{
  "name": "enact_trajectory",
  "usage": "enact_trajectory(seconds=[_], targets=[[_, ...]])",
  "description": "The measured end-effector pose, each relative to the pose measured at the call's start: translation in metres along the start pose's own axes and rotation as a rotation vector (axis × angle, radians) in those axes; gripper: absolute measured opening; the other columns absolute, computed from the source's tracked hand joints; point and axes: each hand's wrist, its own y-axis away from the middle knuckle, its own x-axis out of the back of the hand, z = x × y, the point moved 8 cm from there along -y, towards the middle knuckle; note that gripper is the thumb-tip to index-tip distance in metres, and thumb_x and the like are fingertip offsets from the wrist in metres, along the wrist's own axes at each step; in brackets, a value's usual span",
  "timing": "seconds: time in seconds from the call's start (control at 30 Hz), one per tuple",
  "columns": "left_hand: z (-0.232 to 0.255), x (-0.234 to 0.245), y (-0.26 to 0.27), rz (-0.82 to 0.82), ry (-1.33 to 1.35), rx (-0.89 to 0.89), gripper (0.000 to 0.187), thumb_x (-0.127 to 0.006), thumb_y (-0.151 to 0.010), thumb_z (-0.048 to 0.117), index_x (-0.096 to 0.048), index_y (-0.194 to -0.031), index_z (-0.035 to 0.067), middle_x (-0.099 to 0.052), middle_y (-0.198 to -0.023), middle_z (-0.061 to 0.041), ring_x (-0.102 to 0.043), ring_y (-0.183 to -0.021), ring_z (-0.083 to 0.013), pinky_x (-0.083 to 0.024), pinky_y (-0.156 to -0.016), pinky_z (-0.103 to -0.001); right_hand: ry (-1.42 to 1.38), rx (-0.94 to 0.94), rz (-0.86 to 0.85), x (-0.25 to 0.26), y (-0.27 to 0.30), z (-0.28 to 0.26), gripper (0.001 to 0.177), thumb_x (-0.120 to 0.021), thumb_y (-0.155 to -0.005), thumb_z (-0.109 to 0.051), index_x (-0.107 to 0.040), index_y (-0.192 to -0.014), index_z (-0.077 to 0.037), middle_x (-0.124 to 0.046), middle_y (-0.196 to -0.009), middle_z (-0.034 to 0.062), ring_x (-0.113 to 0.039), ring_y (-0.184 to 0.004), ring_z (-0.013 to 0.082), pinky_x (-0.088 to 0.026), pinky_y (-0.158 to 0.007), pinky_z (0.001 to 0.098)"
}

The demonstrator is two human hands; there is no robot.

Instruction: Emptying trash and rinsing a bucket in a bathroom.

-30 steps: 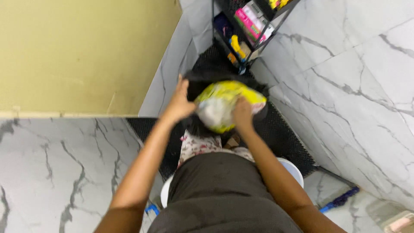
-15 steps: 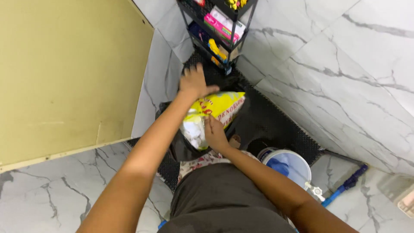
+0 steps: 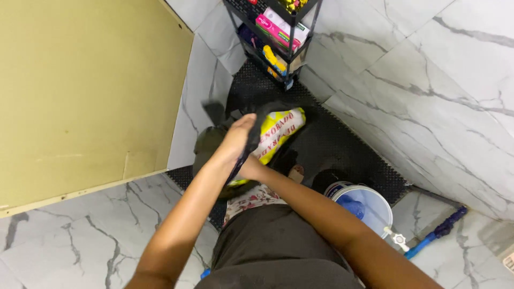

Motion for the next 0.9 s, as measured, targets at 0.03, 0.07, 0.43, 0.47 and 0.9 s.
enact_trajectory(seconds=[0.03,0.07,0.43,0.47,0.9], targets=[[-0.002,0.006,0.008,0.027,0.246,0.136,0.026,-0.057,-0.1,0.022,-0.071,-0.113,0.005,-0.071,-0.098,-0.004,-0.064,-0.083,-0.0128,-0.052,-0.074,-0.026,0.029,-0.052,0.035,0.009,-0.01,0.007,0.033,-0.063,-0.098,-0.021,-0.061,-0.12,0.003,-0.069,-0.121,0.0214,-0.064,-0.116,0.0322,-0.05,-0.099,0.0461],[0.026,0.003,0.023,0.029,0.247,0.142,0.026,-0.057,-0.1,0.022,-0.071,-0.113,0.005,-0.071,-0.098,-0.004,-0.064,-0.083,-0.0128,-0.052,-0.074,-0.026,0.056,-0.113,0.065,0.011,0.002,0.021,0.034,-0.064,-0.098,-0.024,-0.061,-0.119,0.003,-0.069,-0.12,0.0208,-0.065,-0.115,0.0316,-0.051,-0.098,0.0454],[0.184,0.012,0.103,0.047,0.844,0.019,0.032,-0.052,-0.106,0.023,-0.064,-0.127,0.003,-0.073,-0.118,-0.008,-0.071,-0.104,-0.0185,-0.057,-0.095,-0.034,0.386,-0.704,0.341,0.135,0.049,-0.028,0.05,-0.07,-0.096,-0.049,-0.066,-0.108,-0.001,-0.077,-0.108,0.0136,-0.075,-0.099,0.0241,-0.06,-0.093,0.0364],[0.191,0.013,0.114,0.058,0.842,0.012,0.032,-0.052,-0.106,0.023,-0.064,-0.127,0.003,-0.073,-0.118,-0.008,-0.071,-0.104,-0.0185,-0.057,-0.095,-0.034,0.382,-0.698,0.331,0.151,0.052,0.01,0.05,-0.07,-0.096,-0.049,-0.066,-0.108,-0.001,-0.077,-0.108,0.0136,-0.075,-0.099,0.0241,-0.06,-0.093,0.0364],[0.175,0.113,0.204,0.366,0.787,-0.014,0.034,-0.051,-0.107,0.026,-0.062,-0.129,0.002,-0.073,-0.116,-0.011,-0.072,-0.101,-0.0226,-0.058,-0.092,-0.039,0.031,-1.203,0.279,0.211,0.017,0.217,0.083,-0.06,-0.089,-0.064,-0.055,-0.142,-0.002,-0.064,-0.127,0.0202,-0.064,-0.108,0.0377,-0.054,-0.082,0.0502]])
